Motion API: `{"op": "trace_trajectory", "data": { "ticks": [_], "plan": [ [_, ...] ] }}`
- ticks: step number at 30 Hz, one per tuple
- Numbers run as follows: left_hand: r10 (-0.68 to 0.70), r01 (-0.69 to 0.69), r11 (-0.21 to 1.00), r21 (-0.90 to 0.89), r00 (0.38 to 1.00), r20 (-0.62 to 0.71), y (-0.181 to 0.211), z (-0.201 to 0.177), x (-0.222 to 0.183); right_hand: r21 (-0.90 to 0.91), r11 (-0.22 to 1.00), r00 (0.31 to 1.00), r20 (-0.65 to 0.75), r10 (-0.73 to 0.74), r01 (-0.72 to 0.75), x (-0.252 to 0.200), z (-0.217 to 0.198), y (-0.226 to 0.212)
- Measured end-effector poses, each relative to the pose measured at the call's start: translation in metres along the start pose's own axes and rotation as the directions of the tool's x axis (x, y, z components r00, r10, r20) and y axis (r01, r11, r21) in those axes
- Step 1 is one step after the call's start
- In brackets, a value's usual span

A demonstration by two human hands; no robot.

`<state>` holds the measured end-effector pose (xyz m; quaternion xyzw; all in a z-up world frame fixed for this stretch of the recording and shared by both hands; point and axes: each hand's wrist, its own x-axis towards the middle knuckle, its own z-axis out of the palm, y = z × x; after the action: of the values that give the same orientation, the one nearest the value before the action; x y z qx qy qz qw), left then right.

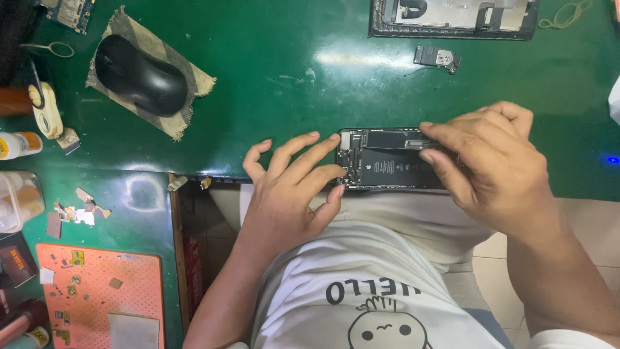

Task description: Technician disassembling a smartphone to remove the earpiece assembly and motherboard using precision tools.

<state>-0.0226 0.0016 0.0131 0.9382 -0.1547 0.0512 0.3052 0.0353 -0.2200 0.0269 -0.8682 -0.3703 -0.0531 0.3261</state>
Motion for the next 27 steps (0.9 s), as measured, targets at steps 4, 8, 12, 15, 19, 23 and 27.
{"op": "trace_trajectory", "data": {
  "ticks": [4,8,12,15,19,23,27],
  "plan": [
    [0.001,-0.001,1.0,0.002,1.0,0.005,-0.001,-0.001,0.0,0.18,0.976,0.99,-0.056,0.133,-0.121,-0.016,0.002,0.005],
    [0.018,-0.018,1.0,0.013,1.0,-0.008,0.001,-0.001,0.003,0.476,0.816,0.853,-0.223,0.472,-0.327,-0.046,0.001,0.02],
    [0.102,-0.104,0.992,0.07,0.994,0.042,0.005,0.003,0.013,0.617,0.726,0.611,-0.458,0.646,-0.304,-0.063,0.004,0.047],
    [0.174,-0.192,0.967,0.17,0.978,0.118,0.01,0.013,0.025,0.724,0.651,0.557,-0.451,0.698,-0.229,-0.065,0.002,0.051],
    [0.192,-0.211,0.97,0.124,0.971,0.144,0.013,0.02,0.036,0.762,0.61,0.519,-0.44,0.732,-0.214,-0.068,0.003,0.055],
    [0.27,-0.288,0.946,0.147,0.954,0.131,0.013,0.014,0.043,0.806,0.561,0.482,-0.422,0.768,-0.188,-0.068,0.006,0.053],
    [0.313,-0.328,0.928,0.176,0.944,0.107,-0.001,0.004,0.047,0.836,0.532,0.485,-0.414,0.77,-0.13,-0.068,0.008,0.056]
  ]
}}
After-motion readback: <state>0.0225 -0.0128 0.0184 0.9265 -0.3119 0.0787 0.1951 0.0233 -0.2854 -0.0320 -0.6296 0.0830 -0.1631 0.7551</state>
